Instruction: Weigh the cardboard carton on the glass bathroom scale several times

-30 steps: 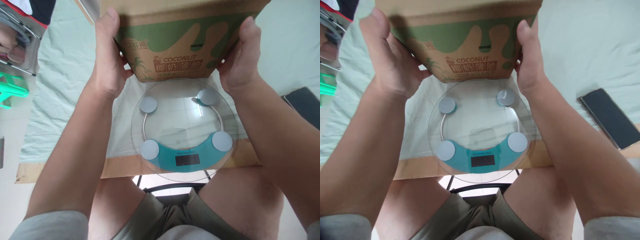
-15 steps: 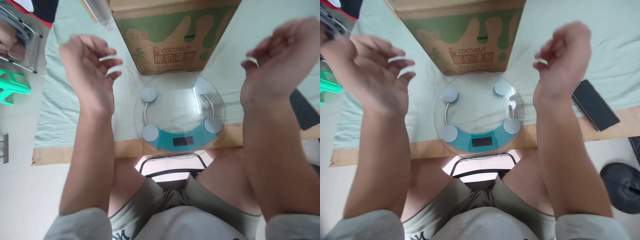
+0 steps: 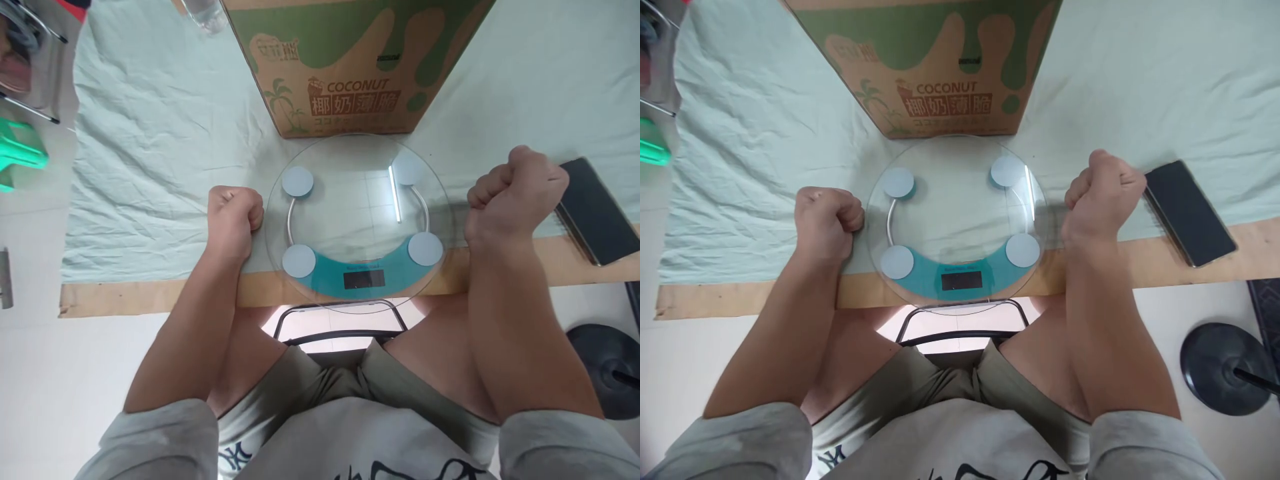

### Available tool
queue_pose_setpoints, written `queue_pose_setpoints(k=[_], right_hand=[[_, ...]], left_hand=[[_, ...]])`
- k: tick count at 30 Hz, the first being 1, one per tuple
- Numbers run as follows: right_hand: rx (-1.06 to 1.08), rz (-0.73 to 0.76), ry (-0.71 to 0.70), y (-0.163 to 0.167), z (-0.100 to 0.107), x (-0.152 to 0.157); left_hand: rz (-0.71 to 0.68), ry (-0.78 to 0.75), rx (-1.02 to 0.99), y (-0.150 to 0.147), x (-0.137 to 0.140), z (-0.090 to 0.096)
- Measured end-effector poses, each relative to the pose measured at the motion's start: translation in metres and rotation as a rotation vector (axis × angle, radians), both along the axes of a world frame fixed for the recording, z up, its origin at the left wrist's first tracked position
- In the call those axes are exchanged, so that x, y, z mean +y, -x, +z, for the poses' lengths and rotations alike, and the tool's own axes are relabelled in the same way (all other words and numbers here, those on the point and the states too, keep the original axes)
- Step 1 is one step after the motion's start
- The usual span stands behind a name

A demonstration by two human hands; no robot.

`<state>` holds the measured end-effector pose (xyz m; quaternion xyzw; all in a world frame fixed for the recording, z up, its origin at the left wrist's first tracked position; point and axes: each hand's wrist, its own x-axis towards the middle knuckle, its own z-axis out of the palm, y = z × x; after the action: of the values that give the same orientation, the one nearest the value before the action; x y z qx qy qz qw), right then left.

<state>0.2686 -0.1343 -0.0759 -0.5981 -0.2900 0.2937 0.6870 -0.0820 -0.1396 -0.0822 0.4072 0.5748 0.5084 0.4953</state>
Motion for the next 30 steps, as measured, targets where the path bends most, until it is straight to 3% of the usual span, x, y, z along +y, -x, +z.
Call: queue_pose_setpoints(k=[6,11,24,30], right_hand=[[-0.026,0.054,0.001,0.018,0.000,0.013],[-0.066,0.084,0.038,0.012,0.003,0.014],[-0.172,0.187,0.355,-0.009,-0.018,0.024],[-0.212,0.197,0.434,-0.006,-0.014,0.025]], left_hand=[[-0.009,0.055,0.054,0.001,-0.005,0.005],[-0.036,0.105,0.071,0.010,-0.008,0.009],[-0.107,0.209,0.104,0.004,0.002,0.015],[-0.087,0.231,0.101,0.003,0.004,0.016]])
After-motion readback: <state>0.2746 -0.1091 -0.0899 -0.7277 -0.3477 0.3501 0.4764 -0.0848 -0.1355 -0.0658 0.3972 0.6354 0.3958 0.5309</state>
